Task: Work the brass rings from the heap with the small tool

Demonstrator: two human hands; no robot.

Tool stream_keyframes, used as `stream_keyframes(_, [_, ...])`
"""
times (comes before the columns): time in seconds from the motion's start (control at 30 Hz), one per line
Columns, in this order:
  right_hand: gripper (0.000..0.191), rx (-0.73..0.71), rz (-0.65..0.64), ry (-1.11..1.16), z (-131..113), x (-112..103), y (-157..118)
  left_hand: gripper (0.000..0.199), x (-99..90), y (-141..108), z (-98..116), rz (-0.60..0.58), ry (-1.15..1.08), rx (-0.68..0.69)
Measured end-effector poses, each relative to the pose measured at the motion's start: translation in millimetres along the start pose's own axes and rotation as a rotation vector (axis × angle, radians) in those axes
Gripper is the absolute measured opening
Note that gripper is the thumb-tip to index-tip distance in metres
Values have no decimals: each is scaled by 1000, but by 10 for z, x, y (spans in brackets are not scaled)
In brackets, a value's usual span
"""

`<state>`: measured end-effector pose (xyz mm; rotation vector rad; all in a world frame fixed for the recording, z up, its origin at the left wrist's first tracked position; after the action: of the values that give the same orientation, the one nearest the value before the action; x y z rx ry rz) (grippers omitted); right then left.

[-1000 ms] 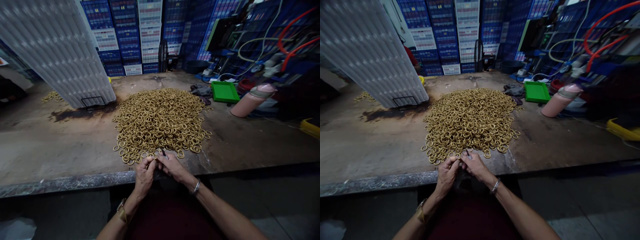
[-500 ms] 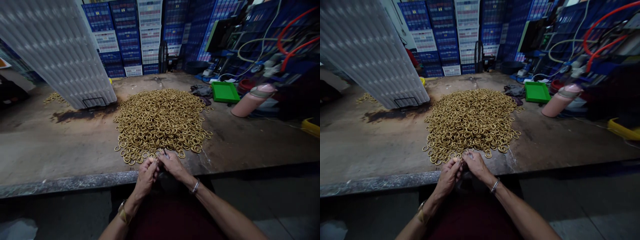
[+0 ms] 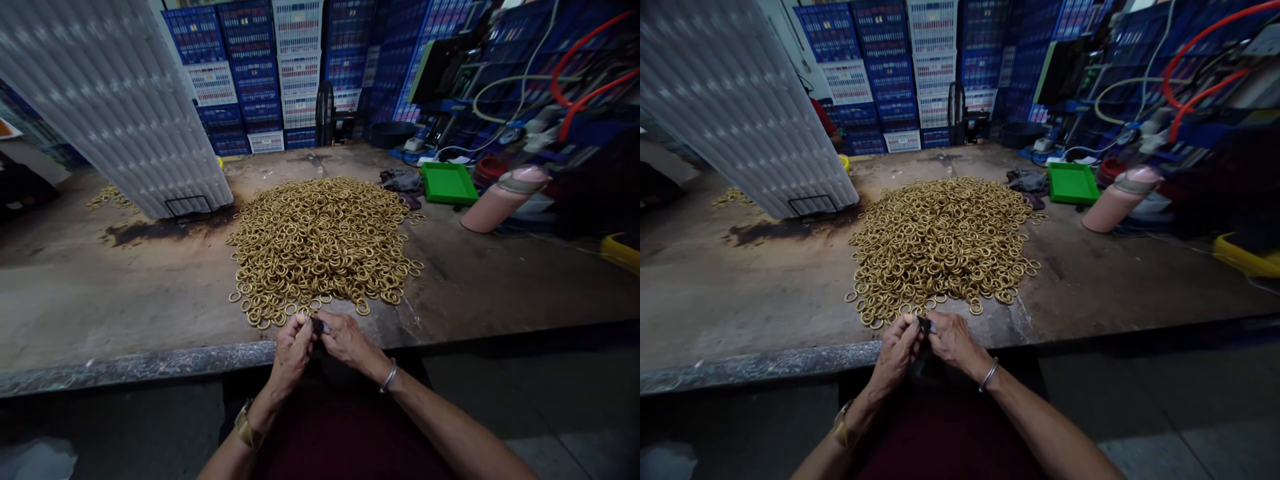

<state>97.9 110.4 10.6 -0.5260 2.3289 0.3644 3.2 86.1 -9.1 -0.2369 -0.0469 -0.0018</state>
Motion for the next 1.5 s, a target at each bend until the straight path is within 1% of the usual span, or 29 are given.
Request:
stream_keyframes(0.13, [16,22,-79,-18,24,26,19,34,-19,-28,35,25,3,41])
stream_keyframes(0.2, [17,52,-110,-56,71,22,42,34,0,-79,77,3,-12,53])
stream_keyframes(0.27, [18,86,-94,-133,134,-17,76,32,48,-138,129,-57,-61,46])
stream_keyframes(0.33, [20,114,-45,-206,190,-75,115,29,86,-176,164,-116,-178,7])
stream_keyframes(0.43, [20,183,52,-272,272,-158,161,27,72,-164,147,-128,-407,-79])
stream_keyframes(0.5, [19,232,94,-310,302,-186,184,28,44,-133,106,-118,-491,-109])
stream_keyframes(0.57, [20,243,97,-340,286,-173,216,28,20,-109,63,-108,-521,-118])
stream_keyframes(0.77, [20,267,28,-434,227,-101,307,21,-6,-106,16,-101,-584,-115])
stream_keyframes(0.83, [20,275,23,-447,239,-107,322,22,-3,-108,-3,-121,-630,-150])
stream_keyframes(0.9, [19,282,20,-450,269,-112,332,29,-4,-107,-37,-136,-667,-201])
stream_keyframes(0.97, [19,291,26,-446,309,-120,339,28,-8,-101,-65,-139,-695,-239])
stream_keyframes(1.07, [18,298,62,-402,359,-141,336,22,-20,-76,-87,-113,-721,-247])
stream_keyframes(1.17, [15,244,125,-272,342,-178,297,25,-26,-46,-111,-61,-686,-238])
stream_keyframes(1.23, [14,175,163,-156,288,-201,245,28,-21,-28,-112,-32,-609,-219])
stream_keyframes(1.33, [12,82,186,-7,181,-211,148,32,-23,-7,-84,18,-448,-164])
stream_keyframes(1.4, [11,54,187,69,113,-208,94,37,-20,1,-75,41,-361,-143])
stream_keyframes(1.5, [10,50,161,187,29,-191,61,38,7,11,-93,21,-280,-140])
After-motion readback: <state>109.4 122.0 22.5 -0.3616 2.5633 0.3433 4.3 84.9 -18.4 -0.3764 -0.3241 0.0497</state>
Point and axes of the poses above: each hand's wrist, its own y-axis towards the middle knuckle, its own x-axis out of the palm, z = x × y, the point moved 8 cm from there along y, towards the middle knuckle, and after that the axes turned 4 degrees about y, right-handed, at the moved point
